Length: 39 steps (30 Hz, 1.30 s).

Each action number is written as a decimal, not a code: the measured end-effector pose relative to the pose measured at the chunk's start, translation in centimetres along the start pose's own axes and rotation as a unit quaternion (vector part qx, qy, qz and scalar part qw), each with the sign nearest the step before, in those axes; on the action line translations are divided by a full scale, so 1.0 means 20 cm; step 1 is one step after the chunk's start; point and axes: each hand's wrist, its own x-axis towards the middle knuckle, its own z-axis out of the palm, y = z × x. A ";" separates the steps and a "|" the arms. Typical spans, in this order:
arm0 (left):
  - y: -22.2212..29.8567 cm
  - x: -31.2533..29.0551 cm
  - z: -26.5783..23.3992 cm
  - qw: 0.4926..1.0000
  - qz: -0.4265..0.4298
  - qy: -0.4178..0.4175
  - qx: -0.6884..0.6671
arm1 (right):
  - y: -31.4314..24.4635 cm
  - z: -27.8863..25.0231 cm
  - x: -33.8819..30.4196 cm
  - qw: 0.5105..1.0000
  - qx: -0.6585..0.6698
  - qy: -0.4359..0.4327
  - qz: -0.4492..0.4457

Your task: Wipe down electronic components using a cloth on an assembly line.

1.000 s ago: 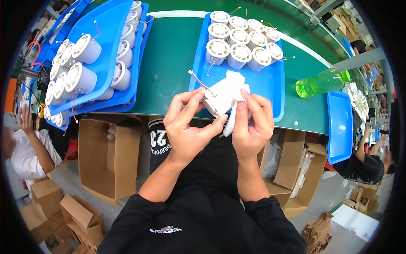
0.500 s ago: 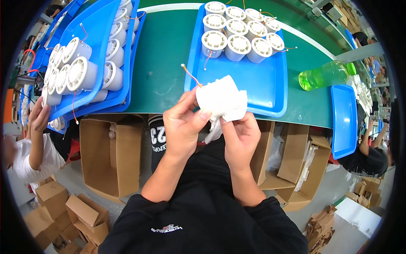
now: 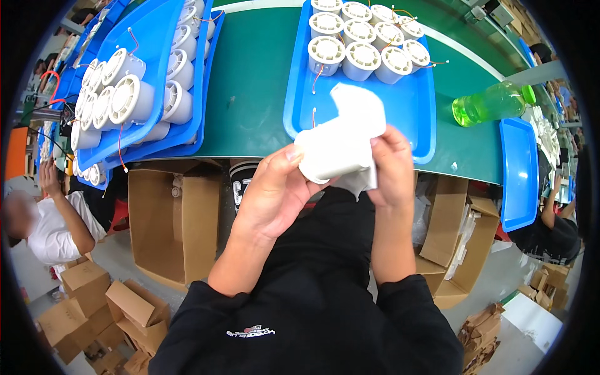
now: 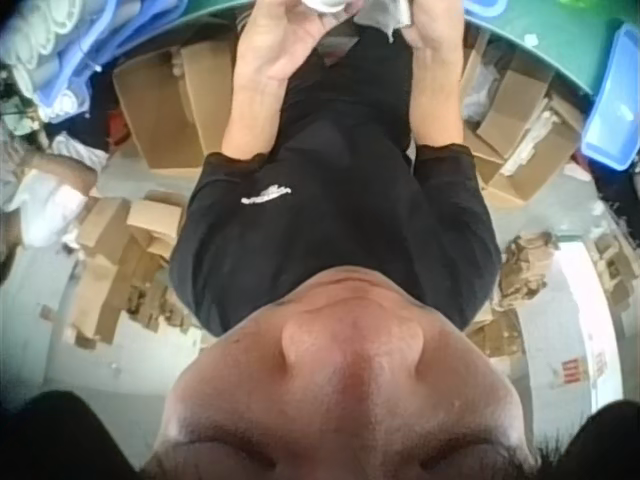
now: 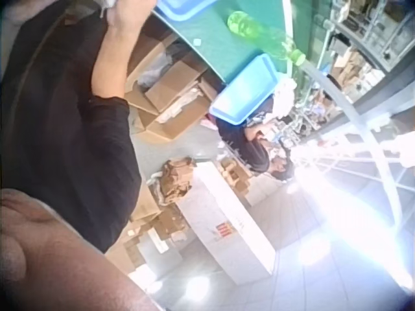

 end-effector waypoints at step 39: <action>-0.14 0.08 0.01 0.930 -0.122 -0.103 -0.330 | -0.25 0.11 -0.08 0.896 -0.414 0.006 -0.162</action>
